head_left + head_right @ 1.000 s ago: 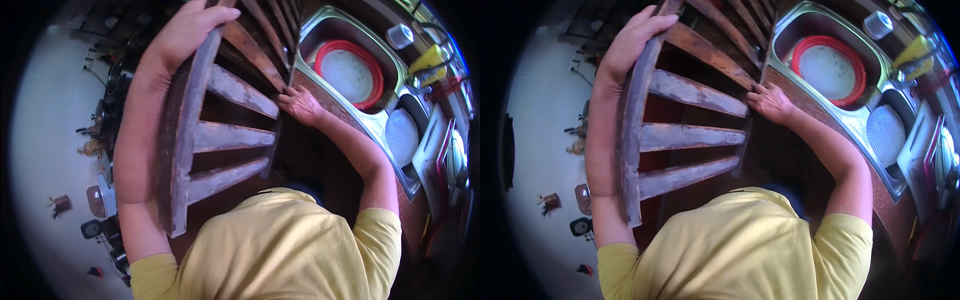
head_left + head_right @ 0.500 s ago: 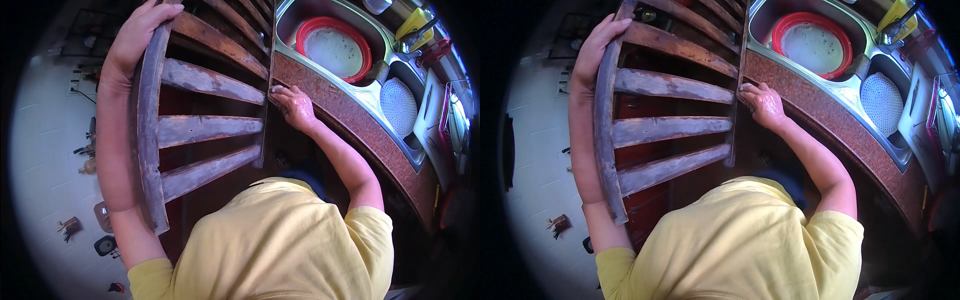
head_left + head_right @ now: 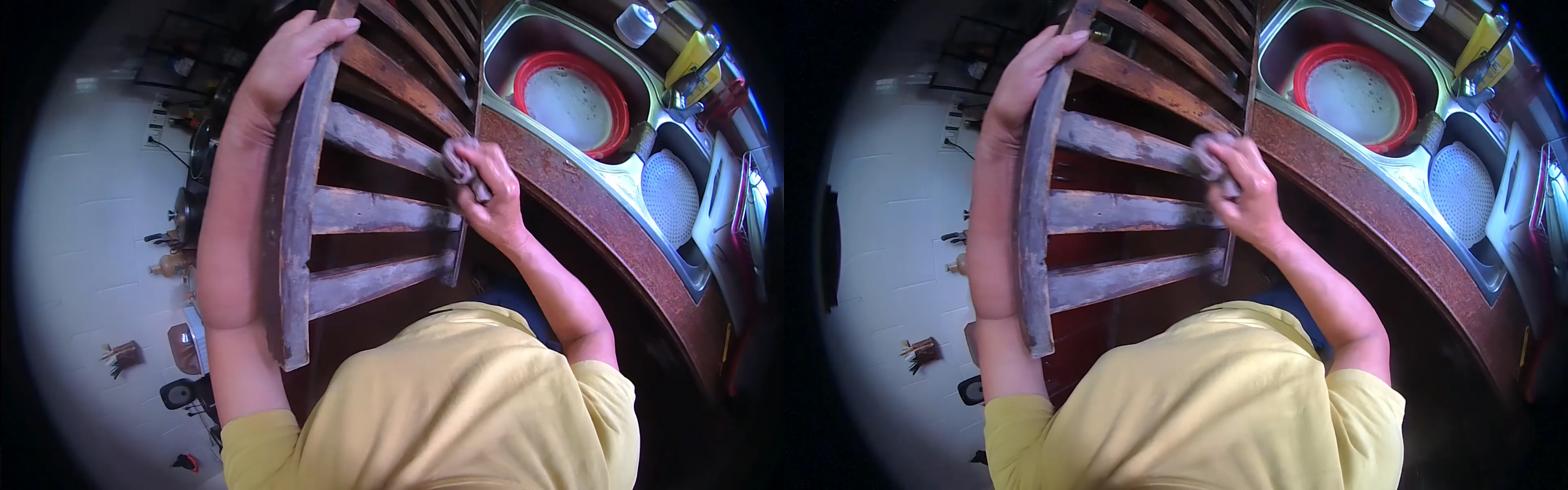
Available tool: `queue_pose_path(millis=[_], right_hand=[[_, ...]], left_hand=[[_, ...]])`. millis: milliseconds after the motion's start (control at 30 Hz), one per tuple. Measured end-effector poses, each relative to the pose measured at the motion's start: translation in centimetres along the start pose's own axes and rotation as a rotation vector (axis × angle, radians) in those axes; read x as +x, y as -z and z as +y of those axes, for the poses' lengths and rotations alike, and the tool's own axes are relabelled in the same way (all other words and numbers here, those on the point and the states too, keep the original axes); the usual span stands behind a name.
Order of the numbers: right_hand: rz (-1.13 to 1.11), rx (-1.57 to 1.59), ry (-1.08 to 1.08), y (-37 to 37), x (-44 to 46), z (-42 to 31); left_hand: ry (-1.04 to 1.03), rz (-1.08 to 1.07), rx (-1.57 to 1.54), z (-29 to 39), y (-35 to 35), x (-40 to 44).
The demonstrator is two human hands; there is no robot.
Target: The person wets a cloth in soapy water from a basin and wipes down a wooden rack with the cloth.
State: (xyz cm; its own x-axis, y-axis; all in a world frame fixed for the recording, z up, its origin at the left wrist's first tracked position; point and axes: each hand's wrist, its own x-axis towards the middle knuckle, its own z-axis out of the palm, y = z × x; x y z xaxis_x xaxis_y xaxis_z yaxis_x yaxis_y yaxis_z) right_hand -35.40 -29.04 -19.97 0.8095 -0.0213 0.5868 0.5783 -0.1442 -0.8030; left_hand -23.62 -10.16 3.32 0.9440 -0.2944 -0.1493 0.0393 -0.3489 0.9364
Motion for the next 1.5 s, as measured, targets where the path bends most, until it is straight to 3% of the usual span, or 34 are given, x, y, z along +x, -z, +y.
queue_pose_path(millis=[67, 100, 133, 200, 233, 333, 467, 600, 700, 767, 800, 933, 1133, 1200, 1267, 1400, 1433, 1467, 1500], right_hand=[[0.088, 0.181, 0.169, -0.9, 6.1, -6.0], [0.16, 0.234, 0.229, -2.5, 8.5, -7.8], [0.228, 0.29, 0.288, -4.3, 10.2, -9.1], [0.332, 0.079, 0.244, -7.0, 10.9, -10.5], [0.395, 0.023, 0.309, -8.0, 10.6, -9.4], [0.352, -0.08, 0.15, -8.0, 6.6, -4.3], [0.171, -0.31, -0.116, -5.7, -1.8, 5.0], [0.248, -0.294, -0.215, -6.4, -0.8, 1.9], [0.348, 0.009, 0.027, -6.9, 5.3, -5.3], [0.339, 0.174, 0.209, -6.7, 9.4, -9.8], [0.405, 0.203, 0.186, -7.0, 11.0, -11.5], [0.338, 0.074, 0.38, -7.2, 9.0, -8.0], [0.148, -0.173, 0.243, -6.2, 0.0, 3.4], [0.147, -0.209, 0.159, -5.9, -0.7, 3.7], [0.246, -0.137, 0.158, -6.7, 1.9, 0.5], [0.334, 0.174, 0.411, -8.4, 10.4, -9.5], [0.398, 0.249, 0.349, -8.5, 11.5, -11.4], [0.339, 0.285, 0.258, -8.8, 11.6, -11.1], [0.351, 0.24, 0.34, -9.2, 10.9, -9.9]], left_hand=[[-0.008, -0.079, -0.096, -1.8, 2.8, 1.5], [0.015, 0.034, -0.146, -0.7, 0.4, 0.5], [0.075, -0.011, -0.244, -0.6, 0.3, 0.7], [0.019, 0.055, -0.079, -0.1, 0.1, 0.8], [0.073, 0.054, -0.144, -0.9, 0.5, 1.5], [-0.043, 0.05, -0.225, -1.7, 0.4, 0.9], [0.017, 0.049, -0.211, -0.8, 0.2, 0.1], [0.0, 0.036, -0.22, -0.3, -0.9, 0.3], [-0.003, 0.043, -0.099, -0.9, -0.2, 0.7], [0.009, -0.062, -0.28, -1.0, 0.0, 0.8], [0.008, -0.063, -0.279, -1.0, 0.0, 0.9], [0.055, 0.021, -0.23, -0.8, -0.8, 0.9], [0.043, 0.091, -0.172, -2.0, 1.8, 0.4], [0.053, 0.074, -0.148, -1.8, 1.6, 0.1], [0.036, 0.08, -0.169, -1.8, 1.6, 0.1], [0.043, 0.131, -0.157, -2.2, 1.9, 0.7], [0.041, 0.139, -0.096, -2.3, 2.6, 1.0], [0.042, 0.144, -0.035, -2.4, 3.2, 1.0], [-0.006, 0.126, -0.16, -3.1, 3.3, 1.1]])
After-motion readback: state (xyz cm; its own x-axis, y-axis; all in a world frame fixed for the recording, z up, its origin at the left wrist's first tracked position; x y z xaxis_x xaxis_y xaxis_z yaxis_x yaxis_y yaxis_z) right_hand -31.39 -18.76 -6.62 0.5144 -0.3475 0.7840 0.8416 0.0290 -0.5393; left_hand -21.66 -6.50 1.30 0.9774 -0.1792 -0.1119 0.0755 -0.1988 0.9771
